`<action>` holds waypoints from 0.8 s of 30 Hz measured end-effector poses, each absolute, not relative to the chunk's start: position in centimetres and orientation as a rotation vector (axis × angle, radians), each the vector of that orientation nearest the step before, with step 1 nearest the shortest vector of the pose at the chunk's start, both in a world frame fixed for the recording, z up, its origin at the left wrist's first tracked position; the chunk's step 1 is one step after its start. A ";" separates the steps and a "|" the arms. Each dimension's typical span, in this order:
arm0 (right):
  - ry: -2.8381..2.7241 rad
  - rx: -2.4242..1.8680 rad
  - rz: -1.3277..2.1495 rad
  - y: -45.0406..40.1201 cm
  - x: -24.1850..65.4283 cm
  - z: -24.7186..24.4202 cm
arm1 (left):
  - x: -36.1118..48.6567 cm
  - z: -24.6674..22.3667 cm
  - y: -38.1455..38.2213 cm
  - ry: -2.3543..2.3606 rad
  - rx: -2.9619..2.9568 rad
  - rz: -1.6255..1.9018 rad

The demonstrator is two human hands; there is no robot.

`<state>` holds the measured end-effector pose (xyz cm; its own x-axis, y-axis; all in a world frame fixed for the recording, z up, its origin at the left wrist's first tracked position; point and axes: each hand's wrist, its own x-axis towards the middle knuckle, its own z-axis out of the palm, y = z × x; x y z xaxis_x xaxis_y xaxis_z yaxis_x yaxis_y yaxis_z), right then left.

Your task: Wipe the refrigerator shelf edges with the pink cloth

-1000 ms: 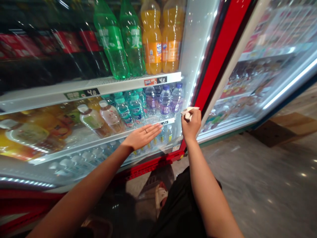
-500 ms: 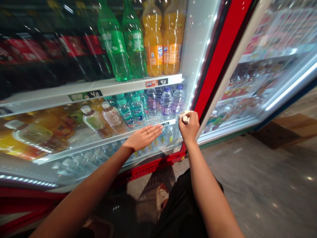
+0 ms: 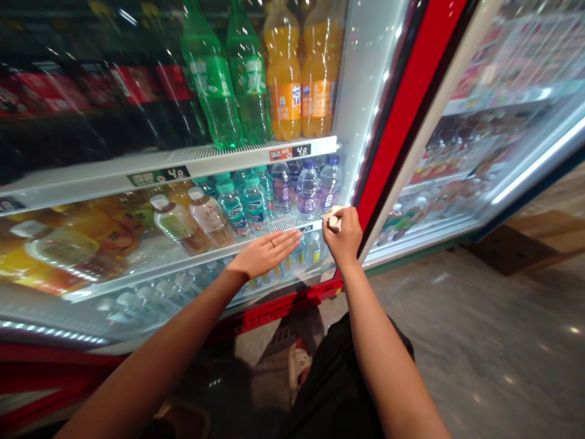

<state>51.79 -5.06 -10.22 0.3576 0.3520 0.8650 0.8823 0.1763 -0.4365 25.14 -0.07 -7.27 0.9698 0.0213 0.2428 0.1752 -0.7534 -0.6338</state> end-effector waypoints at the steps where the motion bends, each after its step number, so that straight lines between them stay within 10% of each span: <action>1: -1.226 -1.404 -0.549 -5.1 51.7 -10.2 | 25.1 -7.3 -0.1 -0.135 -2.406 -0.290; 24: -1.214 -1.407 -0.571 -5.2 51.8 -9.9 | 25.0 -7.7 -0.2 -0.131 -2.389 -0.359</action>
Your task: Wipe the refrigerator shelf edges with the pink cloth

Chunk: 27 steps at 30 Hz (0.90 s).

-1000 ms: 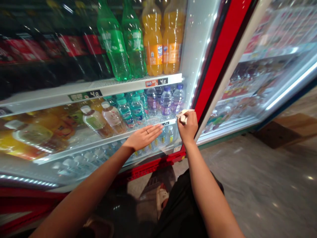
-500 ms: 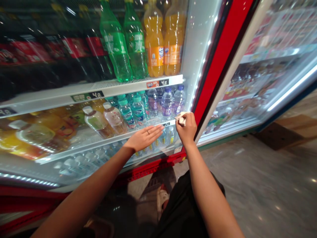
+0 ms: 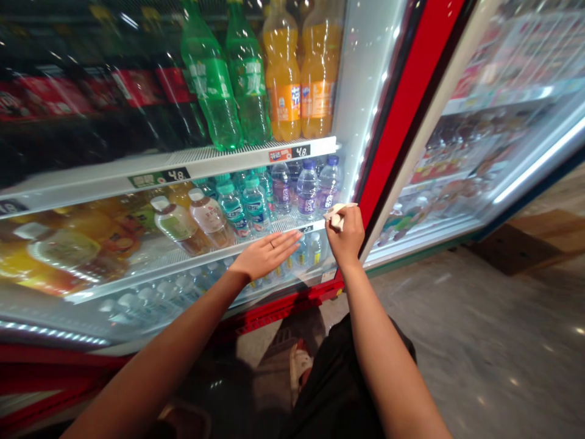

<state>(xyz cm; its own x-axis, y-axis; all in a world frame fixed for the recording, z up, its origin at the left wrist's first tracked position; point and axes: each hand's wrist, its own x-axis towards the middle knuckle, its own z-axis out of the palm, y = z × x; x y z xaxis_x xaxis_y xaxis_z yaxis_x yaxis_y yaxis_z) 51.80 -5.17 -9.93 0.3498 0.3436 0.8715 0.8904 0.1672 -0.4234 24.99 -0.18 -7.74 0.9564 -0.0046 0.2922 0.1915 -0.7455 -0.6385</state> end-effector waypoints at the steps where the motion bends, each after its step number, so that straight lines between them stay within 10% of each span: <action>1: -1.195 -1.416 -0.578 -5.2 51.8 -10.0 | 25.0 -7.8 -0.2 -0.129 -2.385 -0.360; 27: -1.275 -1.392 -0.579 -5.1 50.3 -10.1 | 20.8 -9.2 -0.8 -0.246 -2.383 -0.420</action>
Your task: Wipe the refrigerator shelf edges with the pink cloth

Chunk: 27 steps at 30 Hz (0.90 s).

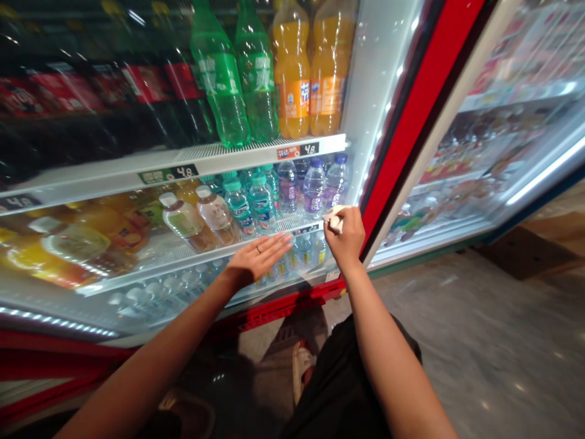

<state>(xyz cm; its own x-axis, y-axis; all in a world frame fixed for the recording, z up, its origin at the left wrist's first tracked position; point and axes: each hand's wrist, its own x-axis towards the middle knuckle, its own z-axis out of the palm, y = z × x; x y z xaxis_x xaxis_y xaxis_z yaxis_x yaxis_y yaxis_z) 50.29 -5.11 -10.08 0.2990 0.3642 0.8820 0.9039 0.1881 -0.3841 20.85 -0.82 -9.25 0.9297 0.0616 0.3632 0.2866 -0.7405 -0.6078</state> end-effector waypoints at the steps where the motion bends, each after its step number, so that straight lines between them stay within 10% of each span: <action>1: -1.306 -1.389 -0.575 -5.1 50.1 -10.1 | 20.8 -9.3 -0.8 -0.256 -2.389 -0.408; 27: -1.236 -1.416 -0.526 -4.8 50.0 -10.7 | 20.8 -8.6 -0.9 -0.273 -2.488 -0.300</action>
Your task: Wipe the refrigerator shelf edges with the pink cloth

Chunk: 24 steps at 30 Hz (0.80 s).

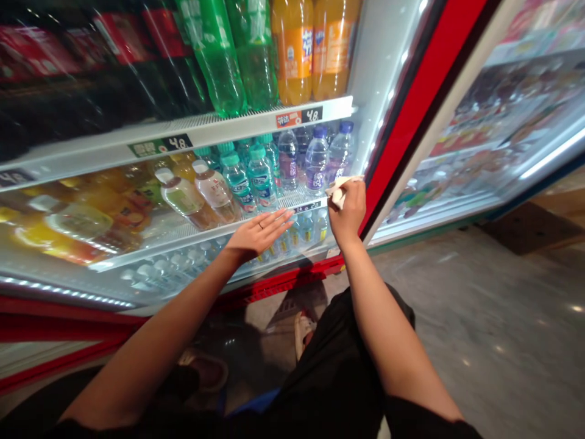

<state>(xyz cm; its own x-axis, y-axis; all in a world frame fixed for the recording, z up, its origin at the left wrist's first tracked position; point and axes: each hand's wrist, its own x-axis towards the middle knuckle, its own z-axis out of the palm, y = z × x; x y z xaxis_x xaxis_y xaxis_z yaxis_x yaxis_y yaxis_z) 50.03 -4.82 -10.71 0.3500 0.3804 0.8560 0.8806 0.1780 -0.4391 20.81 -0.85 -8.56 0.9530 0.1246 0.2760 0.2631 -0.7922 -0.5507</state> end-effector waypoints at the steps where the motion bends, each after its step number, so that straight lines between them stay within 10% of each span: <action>1: -1.281 -1.425 -0.518 -4.8 50.0 -10.8 | 20.8 -8.6 -0.8 -0.265 -2.510 -0.317; 24: -1.227 -1.411 -0.594 -4.6 51.1 -10.7 | 20.9 -9.5 -0.1 -0.168 -2.572 -0.627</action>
<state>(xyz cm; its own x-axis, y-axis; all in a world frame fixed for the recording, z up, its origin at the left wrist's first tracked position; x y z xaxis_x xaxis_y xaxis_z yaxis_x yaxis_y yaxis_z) 51.13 -4.56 -10.73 0.3326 0.3413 0.8791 0.9013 0.1591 -0.4028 20.88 -0.07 -9.54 0.8872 0.0041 0.4614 0.2264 -0.8752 -0.4276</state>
